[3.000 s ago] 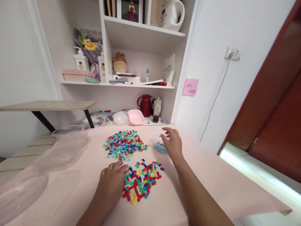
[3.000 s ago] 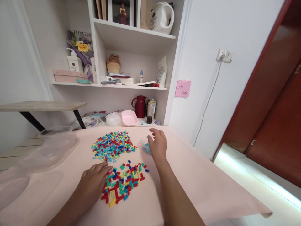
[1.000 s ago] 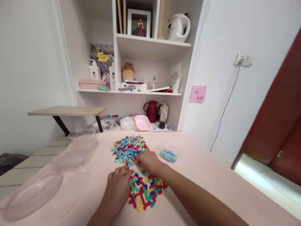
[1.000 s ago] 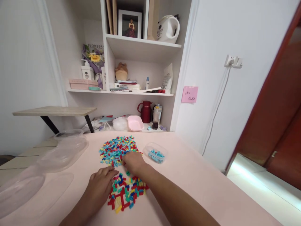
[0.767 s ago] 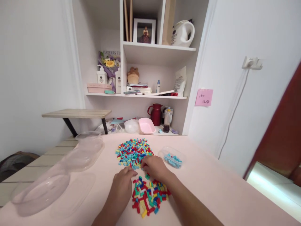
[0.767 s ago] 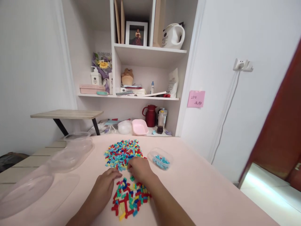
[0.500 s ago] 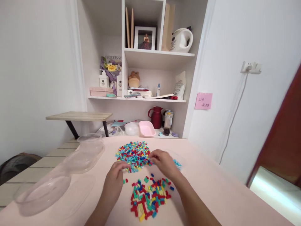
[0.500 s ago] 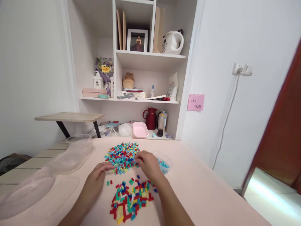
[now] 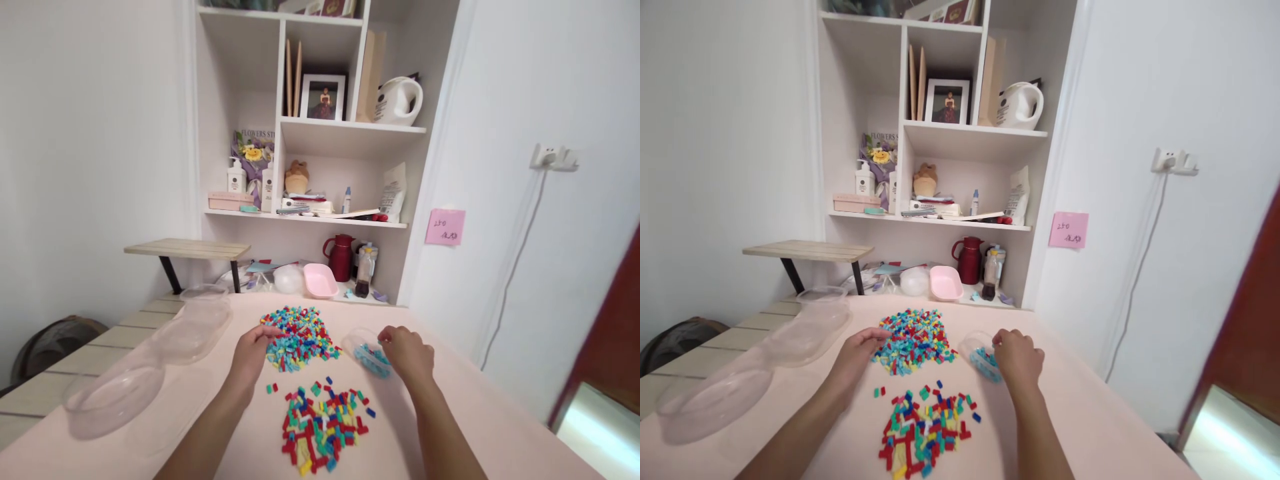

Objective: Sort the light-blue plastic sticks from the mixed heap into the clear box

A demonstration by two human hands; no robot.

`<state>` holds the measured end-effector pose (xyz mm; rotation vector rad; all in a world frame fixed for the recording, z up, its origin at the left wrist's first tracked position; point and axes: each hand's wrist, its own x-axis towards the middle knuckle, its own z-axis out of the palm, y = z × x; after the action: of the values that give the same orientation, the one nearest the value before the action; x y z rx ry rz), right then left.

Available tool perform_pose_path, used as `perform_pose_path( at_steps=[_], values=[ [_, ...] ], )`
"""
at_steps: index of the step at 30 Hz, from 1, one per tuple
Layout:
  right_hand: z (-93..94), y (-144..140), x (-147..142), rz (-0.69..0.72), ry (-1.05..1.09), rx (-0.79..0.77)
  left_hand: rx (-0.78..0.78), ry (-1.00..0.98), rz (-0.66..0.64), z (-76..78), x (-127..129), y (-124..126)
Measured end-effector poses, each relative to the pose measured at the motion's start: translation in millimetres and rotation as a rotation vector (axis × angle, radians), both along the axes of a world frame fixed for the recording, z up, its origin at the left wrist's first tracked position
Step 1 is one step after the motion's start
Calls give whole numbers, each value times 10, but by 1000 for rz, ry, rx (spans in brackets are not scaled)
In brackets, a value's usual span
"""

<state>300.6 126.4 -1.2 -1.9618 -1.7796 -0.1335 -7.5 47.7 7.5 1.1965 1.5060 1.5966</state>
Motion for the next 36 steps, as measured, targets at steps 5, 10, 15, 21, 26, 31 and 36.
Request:
perform_pose_path(
  at_steps=[5, 10, 15, 21, 26, 31, 36],
  values=[
    [9, 9, -90, 105, 47, 231, 63, -14, 125, -299, -10, 104],
    [-32, 4, -334, 334, 301, 366, 112, 68, 192, -433, -106, 192],
    [-132, -113, -778, 722, 422, 217, 129, 237, 217, -496, -109, 238],
    [-317, -240, -1192, 851, 246, 25, 120, 351, 194, -541, -101, 299],
    [-429, -228, -1290, 858, 75, -58, 18, 327, 207, -573, -189, 341],
    [-425, -205, -1270, 890, 96, -98, -45, 296, 158, -551, -180, 326],
    [-401, -186, -1209, 920, 191, -150, -65, 282, 139, -531, -153, 325]
  ],
)
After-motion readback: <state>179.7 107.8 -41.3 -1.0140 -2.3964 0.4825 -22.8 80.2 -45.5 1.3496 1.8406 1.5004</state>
